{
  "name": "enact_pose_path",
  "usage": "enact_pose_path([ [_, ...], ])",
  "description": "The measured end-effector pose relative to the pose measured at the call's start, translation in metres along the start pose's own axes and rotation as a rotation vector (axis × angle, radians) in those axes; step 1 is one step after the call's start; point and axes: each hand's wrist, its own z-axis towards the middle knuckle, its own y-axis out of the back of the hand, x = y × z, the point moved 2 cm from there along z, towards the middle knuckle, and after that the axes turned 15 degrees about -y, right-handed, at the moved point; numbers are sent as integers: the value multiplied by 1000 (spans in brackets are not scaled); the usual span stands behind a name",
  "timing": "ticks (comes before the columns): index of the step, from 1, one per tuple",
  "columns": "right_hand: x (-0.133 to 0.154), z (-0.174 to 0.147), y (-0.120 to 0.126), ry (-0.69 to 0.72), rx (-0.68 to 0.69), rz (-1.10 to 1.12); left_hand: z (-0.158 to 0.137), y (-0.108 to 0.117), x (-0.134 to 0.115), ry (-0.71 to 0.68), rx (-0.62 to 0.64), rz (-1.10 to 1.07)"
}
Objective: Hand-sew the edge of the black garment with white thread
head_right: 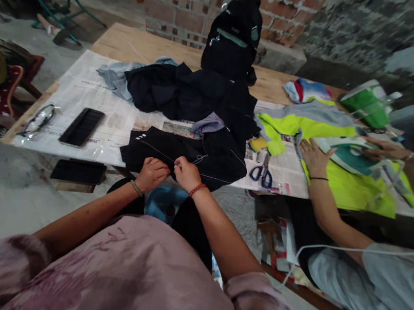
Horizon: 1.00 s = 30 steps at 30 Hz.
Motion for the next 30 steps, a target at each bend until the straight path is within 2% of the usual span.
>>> enact_pose_path([
  [4,-1,11,-1,-242,193,347,3,0,5,-18,-23,-9],
  [7,-1,18,-1,-325,257,474,4,-3,11,-34,-29,-25],
  [9,-1,25,-1,-352,224,402,6,-7,16,-53,-23,-45],
  [13,0,43,-2,-296,92,37,8,-16,27,-62,-10,-107],
  [16,0,53,-6,-278,81,-116,9,-20,32,-26,-16,-161],
  [24,-9,63,-15,-377,153,-52,8,-23,35,50,-56,-266],
  [30,-9,64,-18,-332,172,-71,9,-25,34,72,7,-208],
])
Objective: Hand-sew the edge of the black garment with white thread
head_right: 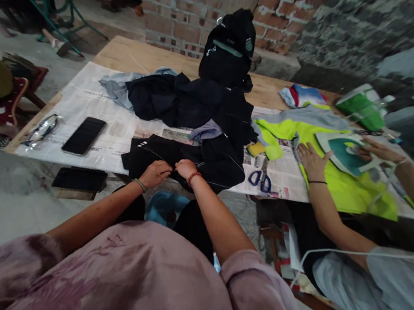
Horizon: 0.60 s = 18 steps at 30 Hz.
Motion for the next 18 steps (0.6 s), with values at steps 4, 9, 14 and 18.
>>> enact_pose_path([
  [4,1,-2,1,19,-5,-45,1,0,-2,17,26,35],
  [9,3,-8,3,87,-11,-119,1,-3,-3,37,24,47],
  [14,4,-15,1,141,-34,-181,2,-4,-1,91,-40,19],
  [18,0,-19,0,139,-14,-103,4,-2,-2,98,-79,-41],
])
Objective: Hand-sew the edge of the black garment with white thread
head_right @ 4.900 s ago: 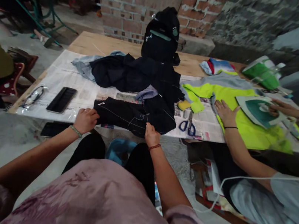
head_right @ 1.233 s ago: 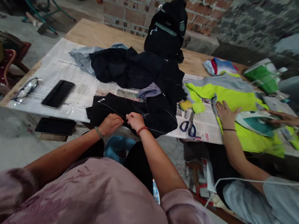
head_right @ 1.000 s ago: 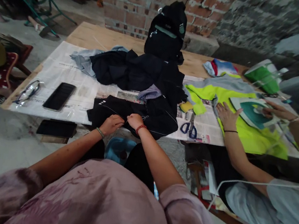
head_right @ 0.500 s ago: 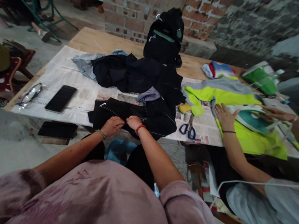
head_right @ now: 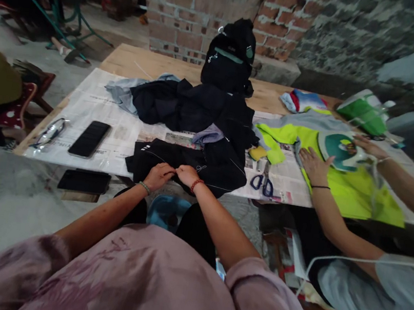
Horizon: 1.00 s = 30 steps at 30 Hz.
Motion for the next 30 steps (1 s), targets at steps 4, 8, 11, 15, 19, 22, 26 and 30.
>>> enact_pose_path([
  [4,-7,3,-1,9,37,177,1,2,-2,13,-7,-37],
  [8,-13,7,-2,-38,28,302,2,2,-3,16,-7,-54],
  [11,-14,7,-3,-17,36,288,2,1,-3,24,1,-51],
  [15,-14,4,-3,87,34,149,3,-1,-2,44,5,-51],
  [19,-12,3,-3,130,17,50,4,-3,-1,67,0,-67],
  [22,-9,-5,3,138,-78,103,5,-2,-1,91,-28,-92],
  [26,-8,-43,19,271,-501,281,6,-3,1,135,-55,-142],
  [30,-17,-78,-3,243,-453,343,5,-4,5,124,-69,-198],
])
